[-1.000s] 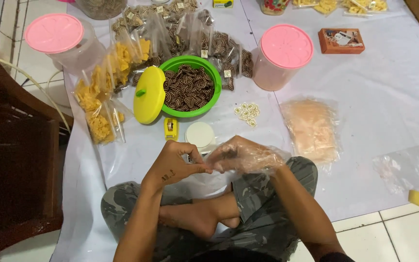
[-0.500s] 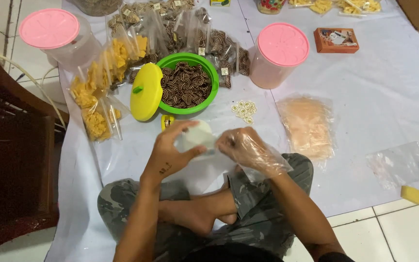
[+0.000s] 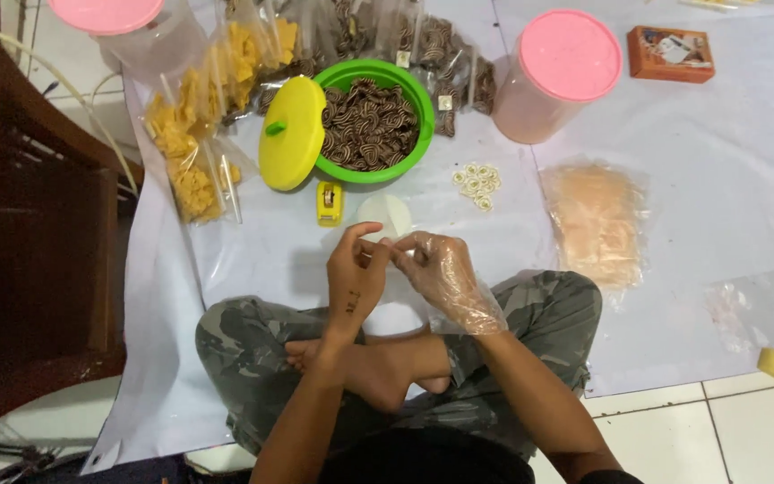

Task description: Packing brown spiral cookies into small plastic bags and weighing them on a digital scale.

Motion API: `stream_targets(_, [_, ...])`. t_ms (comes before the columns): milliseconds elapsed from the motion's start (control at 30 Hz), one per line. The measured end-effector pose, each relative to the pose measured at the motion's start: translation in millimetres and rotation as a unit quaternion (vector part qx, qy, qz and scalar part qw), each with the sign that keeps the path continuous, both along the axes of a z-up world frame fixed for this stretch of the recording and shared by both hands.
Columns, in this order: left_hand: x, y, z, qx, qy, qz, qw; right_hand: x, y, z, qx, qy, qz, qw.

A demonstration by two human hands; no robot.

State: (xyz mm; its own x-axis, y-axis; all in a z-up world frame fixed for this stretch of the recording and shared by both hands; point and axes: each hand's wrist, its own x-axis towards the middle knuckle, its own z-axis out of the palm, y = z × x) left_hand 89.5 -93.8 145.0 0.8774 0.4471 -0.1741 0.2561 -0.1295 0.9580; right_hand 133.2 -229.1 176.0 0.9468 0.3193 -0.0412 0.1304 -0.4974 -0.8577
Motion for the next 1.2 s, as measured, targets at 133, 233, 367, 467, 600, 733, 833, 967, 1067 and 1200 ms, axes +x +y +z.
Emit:
stream_targets(133, [2.2,10.2,0.6,0.007,0.024,-0.024,0.999,-2.4,-0.2,6.9,0.051,0.002,0.026,0.998])
stream_targets(233, [1.5,27.7,21.5,0.025,-0.036,-0.027,0.999,-1.7,-6.5,30.5,0.103,0.000,0.076,0.992])
stream_targets(367, [-0.3,60.4,44.5,0.060,-0.173,-0.172,0.968,9.0,-23.3,47.4,0.152,0.036,0.184,0.970])
stream_targets(467, [-1.0,68.4,70.3,0.023,-0.178,-0.265,0.947,11.2,-29.3,69.3,0.148,0.067,0.213,0.963])
stream_targets(600, [1.6,62.0,79.0,-0.023,-0.155,-0.299,0.941,7.4,-29.8,84.8,0.148,0.067,0.200,0.966])
stream_targets(733, [1.8,56.0,84.5,-0.011,-0.161,-0.248,0.955,22.5,-38.5,65.7,0.151,0.020,0.202,0.968])
stream_targets(833, [1.1,57.0,87.2,-0.011,-0.203,-0.206,0.957,14.4,-42.3,78.7,0.161,0.014,0.156,0.974])
stream_targets(967, [-5.3,55.2,92.3,-0.005,-0.246,-0.180,0.952,11.3,-57.7,65.5,0.193,-0.011,0.149,0.970])
stream_targets(1067, [-6.3,50.4,90.7,-0.008,-0.255,-0.172,0.951,9.3,-60.9,55.6,0.233,-0.023,0.118,0.965])
stream_targets(1200, [-12.1,48.5,96.4,-0.095,-0.160,-0.238,0.953,26.1,-60.9,50.9,0.271,-0.050,0.105,0.956])
